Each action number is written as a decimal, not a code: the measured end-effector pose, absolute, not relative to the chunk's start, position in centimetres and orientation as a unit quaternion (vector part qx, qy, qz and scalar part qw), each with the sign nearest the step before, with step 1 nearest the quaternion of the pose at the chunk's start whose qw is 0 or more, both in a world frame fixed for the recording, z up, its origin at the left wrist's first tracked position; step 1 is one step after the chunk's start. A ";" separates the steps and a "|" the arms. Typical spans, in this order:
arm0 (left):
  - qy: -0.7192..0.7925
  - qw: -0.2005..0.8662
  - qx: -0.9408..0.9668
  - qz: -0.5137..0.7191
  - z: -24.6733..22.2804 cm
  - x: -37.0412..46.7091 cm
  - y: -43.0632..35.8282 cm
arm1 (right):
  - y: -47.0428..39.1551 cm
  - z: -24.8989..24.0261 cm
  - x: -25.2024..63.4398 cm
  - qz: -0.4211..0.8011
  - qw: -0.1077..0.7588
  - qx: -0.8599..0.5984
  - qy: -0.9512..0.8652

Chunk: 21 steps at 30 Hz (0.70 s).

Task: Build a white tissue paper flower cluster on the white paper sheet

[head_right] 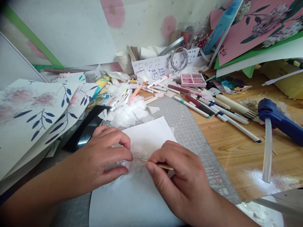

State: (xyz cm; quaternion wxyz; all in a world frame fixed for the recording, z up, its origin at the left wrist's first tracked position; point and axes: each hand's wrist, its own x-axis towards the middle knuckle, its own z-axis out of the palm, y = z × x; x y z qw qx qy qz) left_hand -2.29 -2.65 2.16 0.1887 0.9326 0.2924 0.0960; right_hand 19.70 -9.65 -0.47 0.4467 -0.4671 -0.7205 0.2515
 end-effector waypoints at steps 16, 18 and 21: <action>0.280 0.206 0.937 0.038 2.5 -2.5 -2.8 | -9.1 -0.9 18.9 0.204 0.429 -0.501 -0.723; 0.281 0.210 0.936 0.027 2.6 -2.6 -2.8 | -9.3 -0.7 19.0 0.213 0.439 -0.499 -0.716; 0.277 0.217 0.936 0.019 2.7 -2.6 -2.8 | -9.4 -0.4 19.1 0.234 0.447 -0.473 -0.722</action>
